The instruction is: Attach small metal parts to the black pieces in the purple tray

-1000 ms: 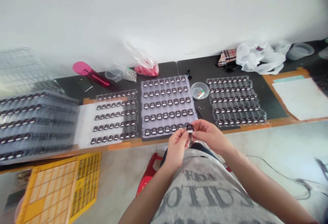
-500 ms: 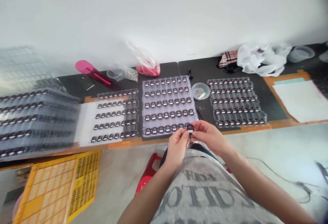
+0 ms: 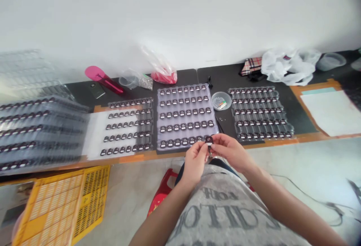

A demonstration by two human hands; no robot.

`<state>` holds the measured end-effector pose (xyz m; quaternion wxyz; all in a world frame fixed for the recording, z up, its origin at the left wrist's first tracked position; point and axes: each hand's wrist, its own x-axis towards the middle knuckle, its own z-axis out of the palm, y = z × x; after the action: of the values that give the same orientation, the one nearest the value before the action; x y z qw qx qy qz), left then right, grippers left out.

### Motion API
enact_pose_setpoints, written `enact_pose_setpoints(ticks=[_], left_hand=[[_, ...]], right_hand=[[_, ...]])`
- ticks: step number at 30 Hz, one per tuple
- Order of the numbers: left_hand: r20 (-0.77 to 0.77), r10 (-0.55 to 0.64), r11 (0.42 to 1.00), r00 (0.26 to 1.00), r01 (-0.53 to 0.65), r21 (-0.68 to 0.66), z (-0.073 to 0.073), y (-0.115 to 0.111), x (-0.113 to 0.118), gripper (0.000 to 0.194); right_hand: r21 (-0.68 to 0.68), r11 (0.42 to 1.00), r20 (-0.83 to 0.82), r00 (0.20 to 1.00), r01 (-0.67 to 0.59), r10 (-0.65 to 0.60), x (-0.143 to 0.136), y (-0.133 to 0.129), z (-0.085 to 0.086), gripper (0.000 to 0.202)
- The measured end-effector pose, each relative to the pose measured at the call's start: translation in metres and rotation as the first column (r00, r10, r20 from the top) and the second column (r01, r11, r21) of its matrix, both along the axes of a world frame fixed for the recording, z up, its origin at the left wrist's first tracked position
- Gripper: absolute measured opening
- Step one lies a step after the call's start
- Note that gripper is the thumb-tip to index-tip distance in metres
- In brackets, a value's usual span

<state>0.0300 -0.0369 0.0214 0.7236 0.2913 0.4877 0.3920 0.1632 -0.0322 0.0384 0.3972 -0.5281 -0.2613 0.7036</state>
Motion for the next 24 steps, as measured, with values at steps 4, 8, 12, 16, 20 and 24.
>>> enact_pose_setpoints(ticks=[4,8,12,16,20,24], left_hand=[[-0.006,0.013,1.0,1.0,-0.013,0.007,-0.001,0.0,0.0,0.022],[-0.015,0.023,1.0,1.0,-0.023,-0.008,-0.001,0.001,0.001,0.023],[-0.009,0.029,1.0,1.0,-0.029,-0.012,-0.002,0.002,0.001,0.023],[-0.019,0.026,1.0,0.999,-0.026,0.005,-0.002,0.003,-0.001,0.021],[-0.036,-0.027,0.999,0.999,0.029,0.04,0.0,0.005,-0.005,0.022],[-0.09,-0.097,0.993,0.991,0.103,0.064,0.001,0.006,-0.007,0.021]], right_hand=[[-0.027,1.0,-0.014,1.0,0.008,-0.008,-0.002,0.001,0.001,0.024],[-0.045,0.999,-0.031,0.999,0.014,-0.016,-0.005,0.002,0.001,0.024],[-0.043,0.999,-0.047,0.999,0.009,-0.011,-0.006,0.002,-0.002,0.023],[0.005,0.999,0.006,0.999,-0.034,0.034,-0.002,0.002,-0.004,0.025],[0.071,0.996,0.078,0.995,-0.063,0.057,0.004,0.007,-0.004,0.032],[0.101,0.988,0.111,0.989,-0.113,0.101,0.006,0.011,-0.002,0.035]])
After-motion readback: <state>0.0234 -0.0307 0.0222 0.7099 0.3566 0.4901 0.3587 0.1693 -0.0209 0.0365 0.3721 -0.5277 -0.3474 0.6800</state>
